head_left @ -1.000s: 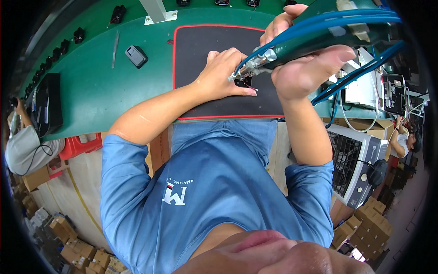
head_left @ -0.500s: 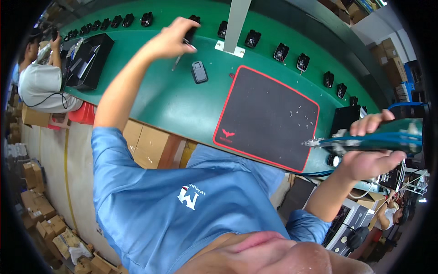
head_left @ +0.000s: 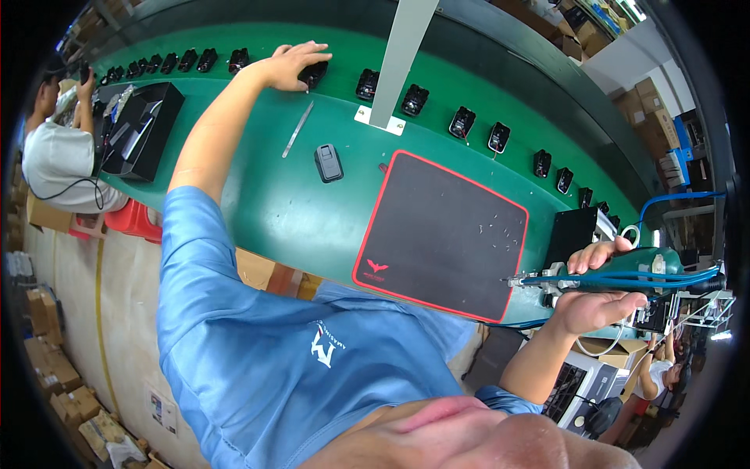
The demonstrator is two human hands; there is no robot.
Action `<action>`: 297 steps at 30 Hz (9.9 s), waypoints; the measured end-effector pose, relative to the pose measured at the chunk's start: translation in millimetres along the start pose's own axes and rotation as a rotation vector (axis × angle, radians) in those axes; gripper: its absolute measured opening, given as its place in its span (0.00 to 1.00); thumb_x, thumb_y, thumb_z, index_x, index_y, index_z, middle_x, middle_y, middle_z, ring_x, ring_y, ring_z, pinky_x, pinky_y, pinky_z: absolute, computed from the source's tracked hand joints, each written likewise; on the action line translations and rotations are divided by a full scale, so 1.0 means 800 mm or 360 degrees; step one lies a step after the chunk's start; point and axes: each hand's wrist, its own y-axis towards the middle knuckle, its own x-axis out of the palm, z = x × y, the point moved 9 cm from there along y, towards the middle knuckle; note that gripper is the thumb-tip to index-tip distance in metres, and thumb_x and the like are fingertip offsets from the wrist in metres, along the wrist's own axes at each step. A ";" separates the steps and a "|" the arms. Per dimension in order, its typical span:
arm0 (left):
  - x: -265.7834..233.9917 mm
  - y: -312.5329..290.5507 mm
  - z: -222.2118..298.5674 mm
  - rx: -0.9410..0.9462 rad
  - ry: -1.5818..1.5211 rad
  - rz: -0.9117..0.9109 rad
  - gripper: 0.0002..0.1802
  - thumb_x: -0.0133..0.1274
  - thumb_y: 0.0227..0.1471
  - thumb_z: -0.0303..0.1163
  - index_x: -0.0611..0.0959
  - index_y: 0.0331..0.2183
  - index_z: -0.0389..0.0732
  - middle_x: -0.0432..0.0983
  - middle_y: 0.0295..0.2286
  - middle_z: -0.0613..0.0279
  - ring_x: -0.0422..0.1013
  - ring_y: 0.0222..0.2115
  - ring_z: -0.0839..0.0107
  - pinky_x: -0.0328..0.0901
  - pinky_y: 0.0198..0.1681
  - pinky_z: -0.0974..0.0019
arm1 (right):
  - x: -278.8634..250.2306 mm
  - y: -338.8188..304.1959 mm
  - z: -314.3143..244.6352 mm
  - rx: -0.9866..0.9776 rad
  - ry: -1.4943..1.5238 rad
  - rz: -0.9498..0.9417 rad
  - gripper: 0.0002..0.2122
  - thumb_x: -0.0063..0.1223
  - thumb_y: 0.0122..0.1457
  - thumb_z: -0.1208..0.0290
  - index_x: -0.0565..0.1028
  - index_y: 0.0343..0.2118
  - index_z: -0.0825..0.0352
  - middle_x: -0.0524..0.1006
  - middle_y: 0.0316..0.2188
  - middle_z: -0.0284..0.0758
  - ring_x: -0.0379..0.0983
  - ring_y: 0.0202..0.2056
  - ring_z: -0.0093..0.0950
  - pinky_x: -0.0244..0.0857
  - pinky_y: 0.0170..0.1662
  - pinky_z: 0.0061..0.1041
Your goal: The person fastens screws into electronic components using a pneumatic screwdriver.
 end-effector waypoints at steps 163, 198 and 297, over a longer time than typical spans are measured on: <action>0.027 -0.110 0.502 0.0859 -0.1197 0.0481 0.48 0.74 0.33 0.59 0.80 0.53 0.44 0.72 0.43 0.62 0.67 0.48 0.59 0.55 0.54 0.55 | 0.107 -0.007 -0.031 -0.0445 0.0277 -0.0398 0.42 0.21 0.68 0.32 0.71 0.47 0.76 0.74 0.26 0.36 0.69 0.21 0.22 0.64 0.24 0.19; 0.023 -0.116 0.510 0.0807 -0.1233 0.0491 0.42 0.74 0.35 0.57 0.80 0.50 0.47 0.72 0.42 0.64 0.68 0.46 0.61 0.54 0.51 0.57 | 0.104 -0.007 -0.029 0.0314 0.0436 -0.0038 0.47 0.21 0.61 0.23 0.73 0.43 0.73 0.72 0.17 0.33 0.70 0.19 0.24 0.67 0.23 0.22; -0.039 -0.076 0.027 -0.0327 -0.0340 0.0503 0.43 0.70 0.45 0.38 0.71 0.61 0.43 0.70 0.56 0.53 0.68 0.58 0.52 0.63 0.61 0.54 | -0.010 -0.016 0.038 0.0085 0.0036 -0.0080 0.47 0.35 0.57 0.21 0.70 0.53 0.72 0.67 0.28 0.34 0.63 0.27 0.23 0.61 0.29 0.22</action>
